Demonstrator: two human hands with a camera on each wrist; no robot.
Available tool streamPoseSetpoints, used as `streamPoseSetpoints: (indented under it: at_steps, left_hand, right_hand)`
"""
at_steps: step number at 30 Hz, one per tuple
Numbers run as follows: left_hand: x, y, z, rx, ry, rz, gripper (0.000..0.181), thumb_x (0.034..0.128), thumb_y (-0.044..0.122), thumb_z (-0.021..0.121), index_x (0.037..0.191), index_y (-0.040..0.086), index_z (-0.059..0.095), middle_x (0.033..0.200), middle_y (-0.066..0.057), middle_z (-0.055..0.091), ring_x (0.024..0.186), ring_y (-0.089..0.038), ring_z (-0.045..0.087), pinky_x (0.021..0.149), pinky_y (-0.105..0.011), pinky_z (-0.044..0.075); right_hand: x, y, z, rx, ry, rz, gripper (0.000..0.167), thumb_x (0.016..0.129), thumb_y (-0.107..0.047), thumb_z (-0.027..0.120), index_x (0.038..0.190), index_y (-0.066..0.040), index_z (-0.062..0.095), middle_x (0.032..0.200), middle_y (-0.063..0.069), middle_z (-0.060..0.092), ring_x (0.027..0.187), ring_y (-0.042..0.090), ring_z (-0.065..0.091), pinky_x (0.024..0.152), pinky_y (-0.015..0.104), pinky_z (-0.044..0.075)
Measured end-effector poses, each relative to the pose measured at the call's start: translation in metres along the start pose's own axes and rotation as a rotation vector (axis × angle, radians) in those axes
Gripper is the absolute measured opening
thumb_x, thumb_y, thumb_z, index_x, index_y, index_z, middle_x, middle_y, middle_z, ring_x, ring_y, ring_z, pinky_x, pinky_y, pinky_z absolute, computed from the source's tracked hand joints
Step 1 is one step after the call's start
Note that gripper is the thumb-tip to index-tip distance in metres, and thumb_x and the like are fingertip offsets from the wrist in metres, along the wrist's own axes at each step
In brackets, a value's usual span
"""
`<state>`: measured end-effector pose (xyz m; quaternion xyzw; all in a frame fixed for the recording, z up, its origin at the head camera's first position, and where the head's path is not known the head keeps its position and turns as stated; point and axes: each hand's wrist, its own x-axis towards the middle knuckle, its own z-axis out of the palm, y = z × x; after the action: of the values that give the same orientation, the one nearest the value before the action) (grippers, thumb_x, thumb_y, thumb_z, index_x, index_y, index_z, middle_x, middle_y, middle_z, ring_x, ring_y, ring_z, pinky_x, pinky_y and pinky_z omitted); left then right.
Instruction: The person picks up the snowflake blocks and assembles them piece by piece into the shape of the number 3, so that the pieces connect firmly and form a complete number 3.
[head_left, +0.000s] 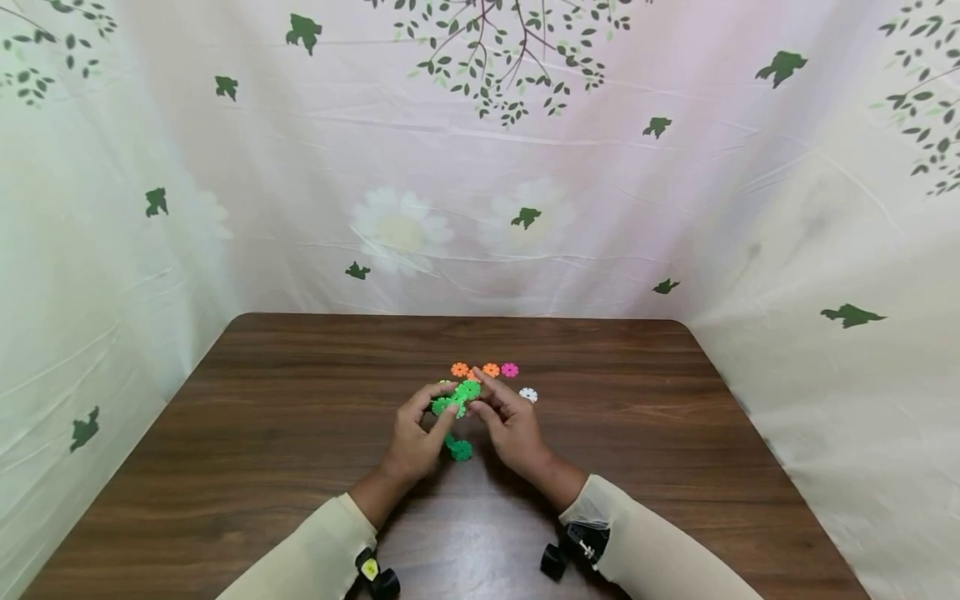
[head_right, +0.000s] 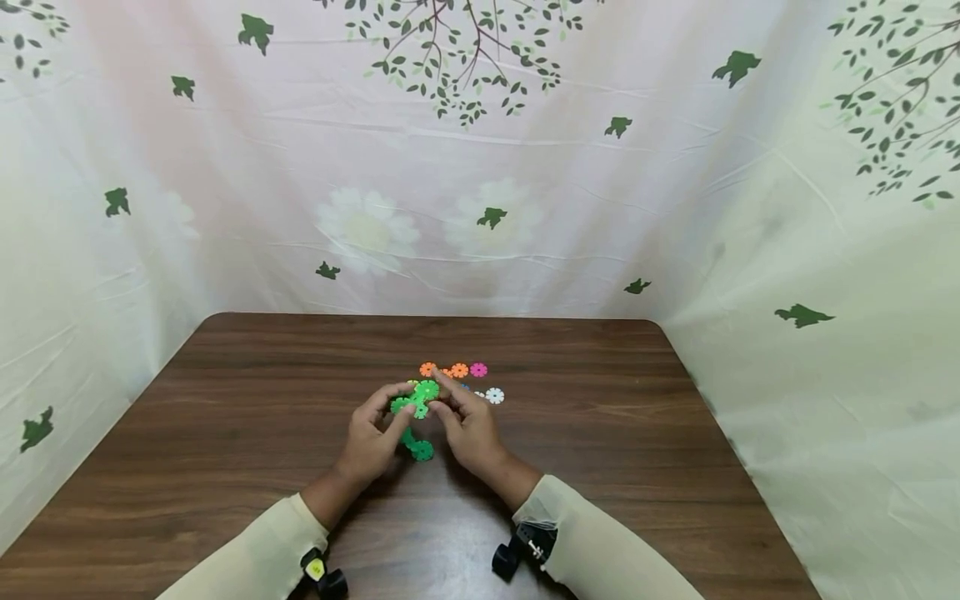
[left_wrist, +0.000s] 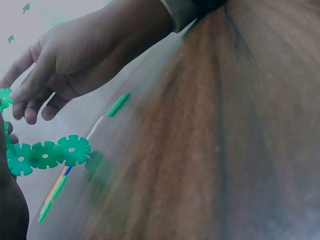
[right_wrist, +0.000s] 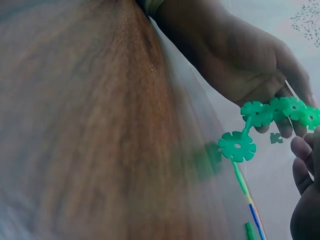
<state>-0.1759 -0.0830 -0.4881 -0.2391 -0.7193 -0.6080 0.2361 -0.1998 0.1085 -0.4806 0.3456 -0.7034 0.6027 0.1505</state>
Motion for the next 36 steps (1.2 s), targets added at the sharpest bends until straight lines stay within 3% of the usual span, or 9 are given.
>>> streamPoseSetpoints:
  at_steps: [4,7,11,16,21,26,36]
  left_hand:
    - [0.0,-0.001,-0.002,0.001,0.02,-0.048,0.033,0.1042,-0.004,0.066,0.138,-0.004,0.068,0.126,-0.021,0.075,0.11,-0.018,0.07,0.089,-0.021,0.058]
    - [0.001,-0.003,-0.003,-0.002,0.018,-0.061,0.035,0.1052,-0.004,0.065,0.14,-0.003,0.066,0.126,-0.021,0.073,0.111,-0.018,0.069,0.09,-0.02,0.057]
    - [0.002,-0.003,-0.005,0.01,0.016,-0.054,0.038,0.1025,-0.008,0.065,0.14,-0.001,0.068,0.123,-0.02,0.073,0.109,-0.011,0.067,0.087,-0.022,0.058]
    - [0.004,-0.003,-0.008,0.038,0.019,-0.035,0.042,0.0996,-0.01,0.068,0.141,0.001,0.068,0.118,-0.019,0.072,0.103,-0.005,0.063,0.074,-0.027,0.058]
    - [0.005,-0.006,-0.011,0.053,0.014,-0.026,0.042,0.1016,-0.005,0.069,0.143,0.001,0.067,0.115,-0.018,0.072,0.103,-0.011,0.064,0.076,-0.024,0.057]
    - [0.006,-0.008,-0.014,0.053,0.001,-0.022,0.043,0.1021,-0.006,0.068,0.145,0.001,0.066,0.117,-0.018,0.072,0.104,-0.017,0.066,0.082,-0.021,0.056]
    - [0.005,-0.009,-0.014,0.046,0.001,0.016,0.039,0.1032,-0.002,0.068,0.142,-0.008,0.064,0.115,-0.019,0.071,0.101,-0.029,0.068,0.083,-0.021,0.056]
  right_hand:
    - [0.002,0.001,0.0,-0.007,-0.005,0.031,0.061,0.099,0.011,0.069,0.157,0.01,0.049,0.1,0.032,0.072,0.086,0.048,0.072,0.077,0.048,0.065]
    - [0.003,0.002,-0.001,-0.031,-0.014,0.068,0.062,0.098,0.012,0.07,0.156,0.008,0.051,0.104,0.029,0.073,0.089,0.045,0.072,0.078,0.038,0.064]
    - [0.005,0.002,-0.004,-0.078,-0.035,0.141,0.06,0.098,0.011,0.071,0.155,0.005,0.054,0.107,0.024,0.073,0.094,0.04,0.074,0.081,0.027,0.06]
    - [0.011,0.003,-0.005,-0.151,-0.09,0.243,0.055,0.098,0.009,0.073,0.151,0.004,0.059,0.11,0.021,0.074,0.1,0.035,0.073,0.083,0.029,0.06]
    - [0.02,0.007,-0.001,-0.222,-0.143,0.297,0.047,0.096,0.008,0.076,0.142,0.007,0.065,0.114,0.023,0.073,0.103,0.032,0.072,0.086,0.032,0.061]
    - [0.027,0.012,0.002,-0.301,-0.179,0.309,0.033,0.094,0.005,0.081,0.126,0.003,0.074,0.112,0.02,0.076,0.098,0.029,0.073,0.086,0.037,0.063]
    - [0.026,0.017,0.001,-0.327,-0.258,0.362,0.025,0.096,-0.001,0.081,0.121,0.001,0.078,0.111,0.015,0.075,0.093,0.02,0.069,0.079,0.027,0.057]
